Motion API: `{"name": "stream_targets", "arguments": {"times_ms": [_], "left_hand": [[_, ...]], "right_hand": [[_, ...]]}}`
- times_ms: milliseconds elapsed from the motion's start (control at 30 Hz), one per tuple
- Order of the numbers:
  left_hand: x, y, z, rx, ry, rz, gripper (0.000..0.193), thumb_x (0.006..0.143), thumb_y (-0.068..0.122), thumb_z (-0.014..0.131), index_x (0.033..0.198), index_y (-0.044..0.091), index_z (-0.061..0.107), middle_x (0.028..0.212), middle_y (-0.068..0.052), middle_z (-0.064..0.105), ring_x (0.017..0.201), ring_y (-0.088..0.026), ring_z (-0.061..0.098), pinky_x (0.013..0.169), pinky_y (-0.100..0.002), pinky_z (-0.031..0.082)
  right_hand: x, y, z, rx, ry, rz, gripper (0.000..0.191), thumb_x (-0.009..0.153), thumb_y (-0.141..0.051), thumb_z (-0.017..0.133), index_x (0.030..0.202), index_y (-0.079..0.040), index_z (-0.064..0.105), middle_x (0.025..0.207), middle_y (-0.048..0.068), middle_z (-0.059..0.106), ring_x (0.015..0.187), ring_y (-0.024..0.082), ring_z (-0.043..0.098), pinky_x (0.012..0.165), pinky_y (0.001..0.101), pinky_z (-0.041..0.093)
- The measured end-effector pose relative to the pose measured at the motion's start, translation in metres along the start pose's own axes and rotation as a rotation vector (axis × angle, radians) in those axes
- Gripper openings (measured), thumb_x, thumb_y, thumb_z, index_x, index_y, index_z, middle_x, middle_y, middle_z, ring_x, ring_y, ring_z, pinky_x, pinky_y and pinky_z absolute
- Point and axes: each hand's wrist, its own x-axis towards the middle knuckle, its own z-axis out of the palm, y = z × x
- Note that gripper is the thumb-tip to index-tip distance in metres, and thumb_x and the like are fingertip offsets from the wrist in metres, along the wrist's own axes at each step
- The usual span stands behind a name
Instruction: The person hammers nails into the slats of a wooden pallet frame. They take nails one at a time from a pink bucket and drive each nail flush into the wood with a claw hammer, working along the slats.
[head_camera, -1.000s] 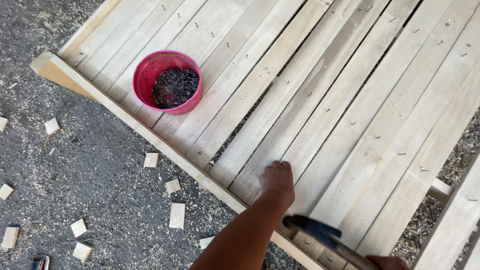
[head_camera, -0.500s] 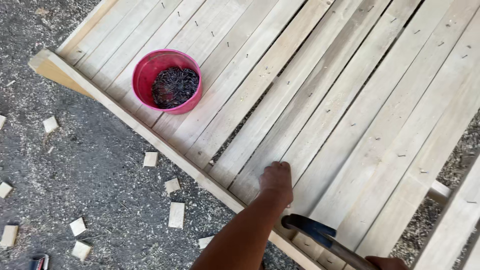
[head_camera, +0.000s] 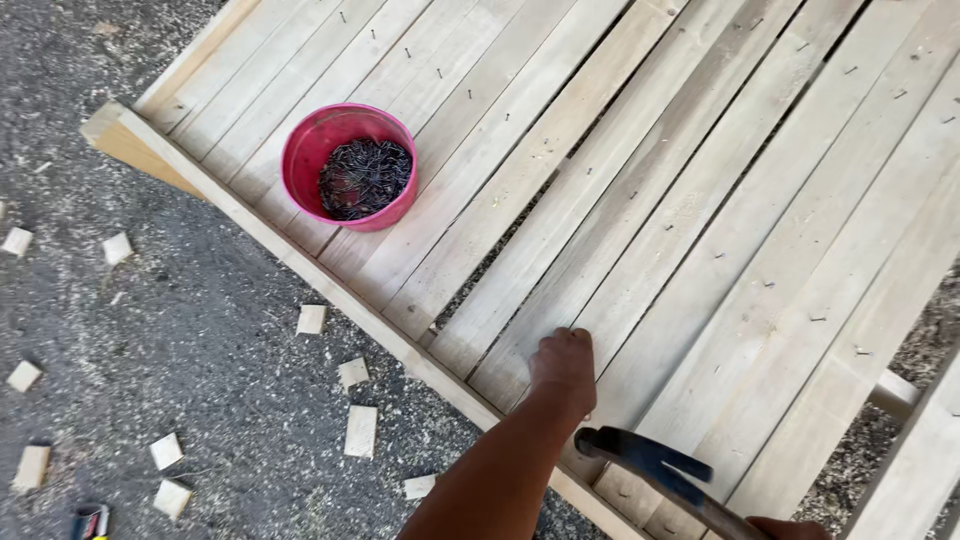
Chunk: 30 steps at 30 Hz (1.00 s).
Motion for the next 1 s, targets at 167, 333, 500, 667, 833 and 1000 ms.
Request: {"name": "stream_targets", "arguments": {"times_ms": [167, 333, 500, 667, 833, 1000], "left_hand": [[-0.001, -0.002, -0.001, 0.012, -0.027, 0.017, 0.091, 0.067, 0.021, 0.097, 0.140, -0.001, 0.048, 0.139, -0.020, 0.051, 0.128, -0.037, 0.056, 0.097, -0.044, 0.057], [0.010, -0.020, -0.005, -0.015, -0.079, 0.112, 0.081, 0.076, 0.032, 0.093, 0.138, 0.001, 0.050, 0.134, -0.019, 0.055, 0.127, -0.036, 0.057, 0.100, -0.044, 0.054], [0.032, -0.087, -0.044, -0.199, 0.586, 0.392, 0.003, 0.091, 0.011, 0.070, 0.092, 0.013, 0.067, 0.101, -0.008, 0.066, 0.102, -0.028, 0.064, 0.091, -0.043, 0.055], [0.062, -0.175, -0.137, -0.111, 1.207, 0.354, 0.033, 0.083, 0.006, 0.073, 0.114, 0.010, 0.064, 0.122, -0.015, 0.057, 0.114, -0.035, 0.055, 0.105, -0.047, 0.047], [0.078, -0.225, -0.196, -0.091, 0.933, -0.082, 0.057, 0.085, 0.032, 0.079, 0.128, 0.003, 0.055, 0.139, -0.020, 0.051, 0.132, -0.040, 0.047, 0.110, -0.051, 0.040], [0.075, -0.241, -0.197, -0.104, 0.615, -0.234, 0.061, 0.084, 0.036, 0.076, 0.133, 0.010, 0.053, 0.148, -0.017, 0.044, 0.139, -0.037, 0.041, 0.108, -0.053, 0.041]], "right_hand": [[0.007, -0.002, -0.004, -0.001, 0.003, -0.002, 0.045, 0.076, -0.023, 0.084, 0.119, -0.012, 0.075, 0.085, 0.015, 0.076, 0.079, 0.026, 0.077, 0.082, 0.0392, 0.059], [0.007, -0.022, -0.010, 0.010, 0.028, -0.020, 0.044, 0.075, -0.021, 0.085, 0.117, -0.012, 0.075, 0.080, 0.015, 0.076, 0.074, 0.026, 0.077, 0.078, 0.0397, 0.061], [-0.021, -0.102, -0.024, -0.071, 0.140, -0.045, 0.042, 0.074, -0.020, 0.086, 0.115, -0.012, 0.076, 0.075, 0.016, 0.076, 0.069, 0.026, 0.078, 0.073, 0.0401, 0.062], [-0.023, -0.222, -0.042, -0.252, 0.257, -0.135, 0.033, 0.079, -0.028, 0.083, 0.108, -0.013, 0.077, 0.075, 0.017, 0.076, 0.072, 0.028, 0.073, 0.073, 0.0409, 0.060], [-0.019, -0.282, -0.051, -0.333, 0.261, -0.066, 0.033, 0.079, -0.027, 0.076, 0.110, -0.015, 0.079, 0.082, 0.015, 0.075, 0.078, 0.030, 0.072, 0.078, 0.0413, 0.062], [-0.013, -0.291, -0.047, -0.307, 0.276, -0.019, 0.048, 0.078, -0.029, 0.079, 0.125, -0.021, 0.075, 0.085, 0.012, 0.079, 0.081, 0.026, 0.074, 0.083, 0.0387, 0.062]]}}
